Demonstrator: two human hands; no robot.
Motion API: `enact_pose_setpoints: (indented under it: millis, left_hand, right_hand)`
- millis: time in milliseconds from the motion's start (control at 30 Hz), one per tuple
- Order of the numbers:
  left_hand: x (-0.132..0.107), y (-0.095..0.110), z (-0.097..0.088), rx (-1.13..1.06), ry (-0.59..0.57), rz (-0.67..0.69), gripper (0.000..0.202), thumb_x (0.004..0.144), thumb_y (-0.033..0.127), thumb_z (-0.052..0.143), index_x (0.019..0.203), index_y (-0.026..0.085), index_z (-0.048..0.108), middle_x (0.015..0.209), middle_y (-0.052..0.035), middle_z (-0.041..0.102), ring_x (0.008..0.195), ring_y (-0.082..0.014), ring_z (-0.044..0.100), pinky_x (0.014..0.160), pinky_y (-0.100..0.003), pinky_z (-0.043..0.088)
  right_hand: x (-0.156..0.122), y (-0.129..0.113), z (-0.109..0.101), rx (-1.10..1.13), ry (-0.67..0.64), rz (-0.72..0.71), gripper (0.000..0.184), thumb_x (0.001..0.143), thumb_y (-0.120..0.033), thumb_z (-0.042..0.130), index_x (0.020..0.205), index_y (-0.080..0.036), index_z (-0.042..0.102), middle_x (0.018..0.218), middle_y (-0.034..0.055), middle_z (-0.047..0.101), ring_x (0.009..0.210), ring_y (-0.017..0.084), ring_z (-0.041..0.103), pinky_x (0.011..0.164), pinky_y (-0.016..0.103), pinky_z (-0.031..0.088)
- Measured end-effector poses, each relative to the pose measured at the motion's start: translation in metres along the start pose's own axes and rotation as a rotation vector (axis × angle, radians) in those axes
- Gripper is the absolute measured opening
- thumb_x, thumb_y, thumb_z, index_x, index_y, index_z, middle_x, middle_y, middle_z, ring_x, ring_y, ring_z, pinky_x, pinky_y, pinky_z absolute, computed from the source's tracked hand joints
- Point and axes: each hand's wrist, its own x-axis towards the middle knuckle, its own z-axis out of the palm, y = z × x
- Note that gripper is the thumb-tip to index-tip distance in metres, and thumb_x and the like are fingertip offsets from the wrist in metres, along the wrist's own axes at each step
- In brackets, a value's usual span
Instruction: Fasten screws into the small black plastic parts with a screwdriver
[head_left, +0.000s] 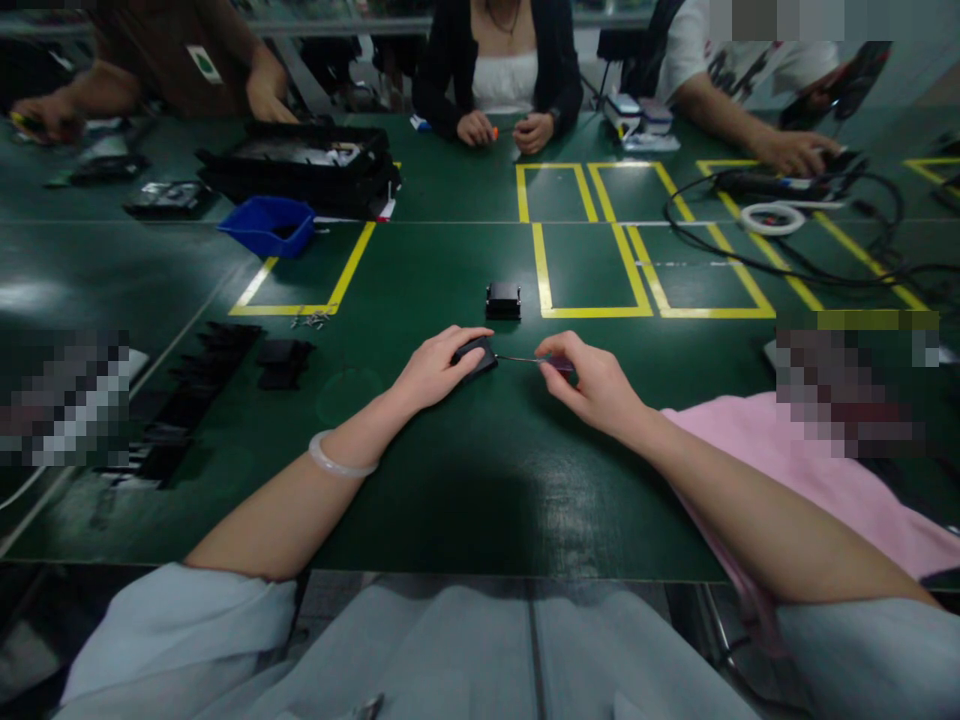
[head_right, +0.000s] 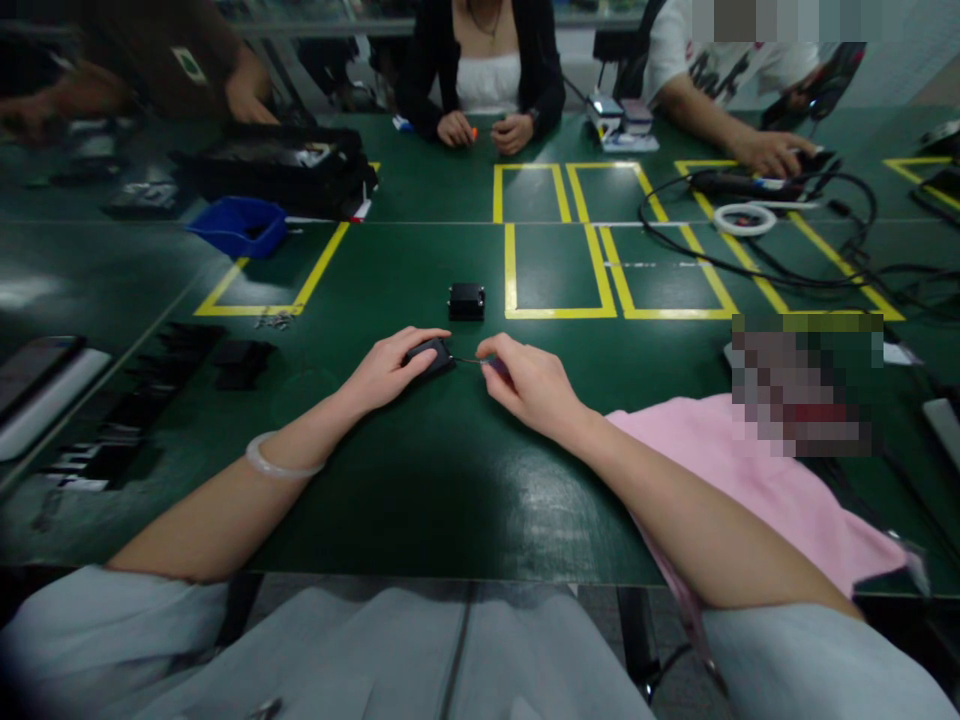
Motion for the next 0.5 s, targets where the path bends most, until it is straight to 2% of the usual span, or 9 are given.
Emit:
enact_pose_setpoints:
  millis: [200,400,500]
  left_hand:
    - [-0.0001,0.0010,-0.0006,0.002,-0.007,-0.007,0.048,0.102,0.046,0.040,0.137,0.020,0.060,0.121,-0.0091,0.066,0.111,-0.0253,0.062,0.096,-0.038,0.046]
    - [0.0001,0.0013,-0.0012,0.006,-0.011,-0.013,0.048,0.102,0.046,0.040,0.138,0.021,0.060,0.122,-0.0089,0.066,0.111,-0.0255,0.062,0.096,-0.038,0.046]
    - [0.0000,0.0012,-0.0013,0.003,-0.009,-0.008,0.048,0.102,0.047,0.040,0.137,0.021,0.060,0.122,-0.0089,0.066,0.111,-0.0253,0.062,0.096,-0.039,0.046]
  right_hand:
    - [0.0000,0.0013,-0.0007,0.006,-0.027,0.054,0.021,0.099,-0.038,0.047,0.106,-0.021,0.058,0.088,0.0060,0.069,0.076,0.020,0.065,0.072,0.032,0.047]
    - [-0.0004,0.0006,0.0001,0.017,0.005,0.036,0.018,0.097,-0.029,0.048,0.112,-0.022,0.056,0.092,0.0061,0.070,0.079,0.020,0.067,0.072,0.031,0.048]
    - [-0.0002,0.0006,-0.0006,0.023,0.005,0.045,0.017,0.097,-0.032,0.050,0.109,-0.023,0.057,0.090,0.0049,0.070,0.080,0.020,0.066,0.073,0.031,0.048]
